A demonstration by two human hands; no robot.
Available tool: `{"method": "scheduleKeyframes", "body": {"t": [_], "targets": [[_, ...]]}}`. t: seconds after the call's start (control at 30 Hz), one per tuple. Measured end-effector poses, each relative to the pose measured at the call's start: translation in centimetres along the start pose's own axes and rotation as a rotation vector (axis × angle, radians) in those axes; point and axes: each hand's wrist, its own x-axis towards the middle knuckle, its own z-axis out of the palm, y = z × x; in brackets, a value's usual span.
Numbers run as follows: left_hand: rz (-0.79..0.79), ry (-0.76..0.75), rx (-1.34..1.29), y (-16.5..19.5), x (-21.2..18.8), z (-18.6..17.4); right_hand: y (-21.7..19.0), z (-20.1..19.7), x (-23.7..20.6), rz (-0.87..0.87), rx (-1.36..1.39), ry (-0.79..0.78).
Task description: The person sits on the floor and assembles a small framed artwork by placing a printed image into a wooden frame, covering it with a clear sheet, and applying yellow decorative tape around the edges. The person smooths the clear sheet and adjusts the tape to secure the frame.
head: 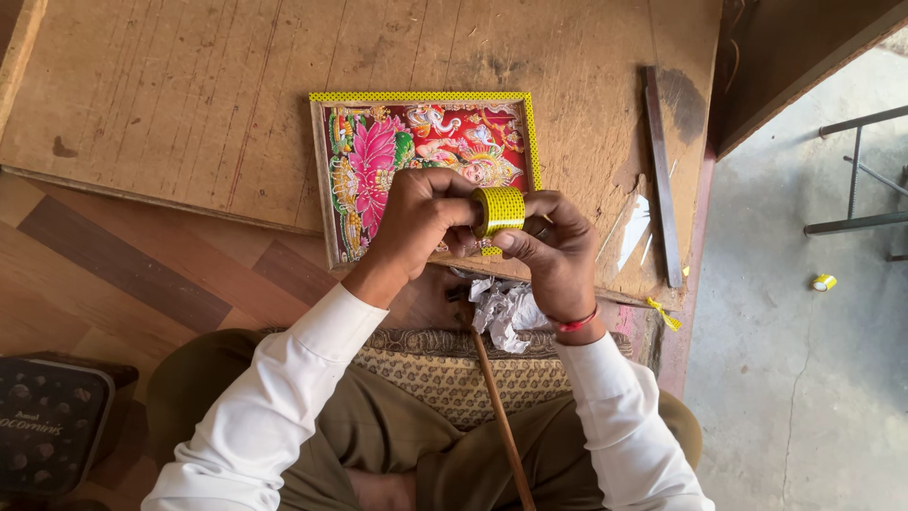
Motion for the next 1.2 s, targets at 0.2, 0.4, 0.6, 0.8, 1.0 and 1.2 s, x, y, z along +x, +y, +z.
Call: {"method": "scheduleKeyframes", "body": {"t": [0.2,0.4,0.6,0.8,1.0,1.2], "targets": [[-0.195,-0.014,0.216,-0.4,-0.3,0.2,-3.7,1.0,0.0,-0.447,-0.926,-0.16],[0.756,-0.162,0.644,0.8,-2.2,2.3,-2.1,0.0,0.1,0.014,-0.079,0.218],[0.883,0.011,0.942,0.3,-3.0,2.9,0.1,-1.2,-0.5,0.231,0.316,0.208],[0.94,0.065,0.881,-0.4,-2.1,1.7,0.9,-1.0,-1.0,0.184,0.248,0.148],[0.584,0.112,0.501,-0.8,-2.0,1.7,0.9,-0.6,-1.0,0.152,0.368,0.131],[0.283,0.087,0.1,-2.2,-1.1,1.5,1.4,-0.6,-1.1,0.083,0.361,0.09]]}}
